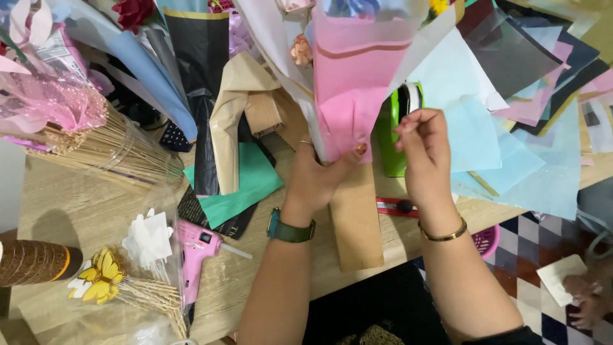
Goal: Placing small flower arrangements into decorative paper pouches and securing them with tape.
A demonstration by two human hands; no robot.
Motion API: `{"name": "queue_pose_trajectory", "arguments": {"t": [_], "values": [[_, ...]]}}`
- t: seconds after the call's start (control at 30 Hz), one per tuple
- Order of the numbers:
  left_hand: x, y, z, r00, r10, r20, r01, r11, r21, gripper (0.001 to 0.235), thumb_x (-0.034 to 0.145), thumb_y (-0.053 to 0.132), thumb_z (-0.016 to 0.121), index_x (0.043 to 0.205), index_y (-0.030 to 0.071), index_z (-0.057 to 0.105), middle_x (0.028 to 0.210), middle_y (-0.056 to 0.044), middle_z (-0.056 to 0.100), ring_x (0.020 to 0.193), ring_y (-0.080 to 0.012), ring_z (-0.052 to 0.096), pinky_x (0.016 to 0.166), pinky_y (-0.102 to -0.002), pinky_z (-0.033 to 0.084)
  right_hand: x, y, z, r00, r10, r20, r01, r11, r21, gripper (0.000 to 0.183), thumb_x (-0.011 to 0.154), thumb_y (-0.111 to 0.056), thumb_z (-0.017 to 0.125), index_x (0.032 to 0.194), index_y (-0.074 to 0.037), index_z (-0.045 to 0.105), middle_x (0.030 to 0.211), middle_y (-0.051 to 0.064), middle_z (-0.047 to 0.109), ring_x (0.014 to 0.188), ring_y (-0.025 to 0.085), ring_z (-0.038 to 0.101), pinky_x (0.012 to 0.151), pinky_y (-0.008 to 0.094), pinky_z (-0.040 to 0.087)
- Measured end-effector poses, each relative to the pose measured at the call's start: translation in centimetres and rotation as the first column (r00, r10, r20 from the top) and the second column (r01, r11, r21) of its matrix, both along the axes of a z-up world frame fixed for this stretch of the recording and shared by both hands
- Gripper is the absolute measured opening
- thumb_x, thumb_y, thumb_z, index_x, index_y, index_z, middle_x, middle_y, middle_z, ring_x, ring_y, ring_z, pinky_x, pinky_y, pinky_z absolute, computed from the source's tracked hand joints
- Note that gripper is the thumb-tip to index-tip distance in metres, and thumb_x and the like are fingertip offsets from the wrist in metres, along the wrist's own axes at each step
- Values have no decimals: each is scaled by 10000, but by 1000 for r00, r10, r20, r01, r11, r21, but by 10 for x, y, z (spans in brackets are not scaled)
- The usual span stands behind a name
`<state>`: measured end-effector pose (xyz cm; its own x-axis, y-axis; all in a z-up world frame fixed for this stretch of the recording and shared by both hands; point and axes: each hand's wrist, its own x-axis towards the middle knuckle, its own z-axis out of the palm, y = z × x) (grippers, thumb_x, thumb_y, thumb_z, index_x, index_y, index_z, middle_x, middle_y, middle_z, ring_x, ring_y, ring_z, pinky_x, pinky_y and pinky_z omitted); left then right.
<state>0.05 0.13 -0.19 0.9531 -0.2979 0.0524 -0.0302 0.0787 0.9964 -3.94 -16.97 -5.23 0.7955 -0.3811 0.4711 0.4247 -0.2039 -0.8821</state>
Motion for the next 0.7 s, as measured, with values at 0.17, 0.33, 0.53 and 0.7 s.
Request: {"name": "queue_pose_trajectory", "arguments": {"t": [0.17, 0.33, 0.53, 0.7], "values": [[31, 2, -76, 999, -29, 37, 33, 992, -123, 377, 993, 423, 615, 967, 46, 613, 809, -59, 612, 852, -161, 606, 701, -316, 523, 10, 19, -8, 947, 272, -173, -245, 956, 161, 397, 1034, -186, 550, 1367, 18, 478, 1133, 131, 622, 1055, 212, 594, 917, 384, 515], [24, -1, -52, 999, -26, 21, 32, 949, -314, 277, 1014, 340, 635, 934, 76, 663, 775, -39, 684, 785, -100, 658, 666, -267, 563, 26, 23, -14, 943, 305, -133, -274, 938, 212, 165, 1043, -127, 584, 1156, -40, 668, 963, 79, 715, 893, 165, 695, 788, 326, 583], [49, 3, -96, 988, -117, 101, 149, 888, -435, 240, 1045, 272, 611, 966, 48, 644, 736, -84, 679, 686, -140, 693, 602, -273, 569, 27, 17, -25, 920, 367, -140, -304, 890, 340, 278, 1026, -96, 586, 1279, 13, 623, 996, 144, 703, 848, 235, 720, 737, 409, 617], [66, 0, -134, 962, -163, 218, 253, 836, -488, 376, 1111, 334, 432, 1176, 14, 618, 970, -149, 731, 906, -198, 713, 779, -365, 603, 42, -9, -79, 955, 266, -135, -203, 911, 360, 304, 1086, -233, 570, 1279, -23, 673, 959, 88, 699, 862, 143, 649, 745, 370, 626]]}}
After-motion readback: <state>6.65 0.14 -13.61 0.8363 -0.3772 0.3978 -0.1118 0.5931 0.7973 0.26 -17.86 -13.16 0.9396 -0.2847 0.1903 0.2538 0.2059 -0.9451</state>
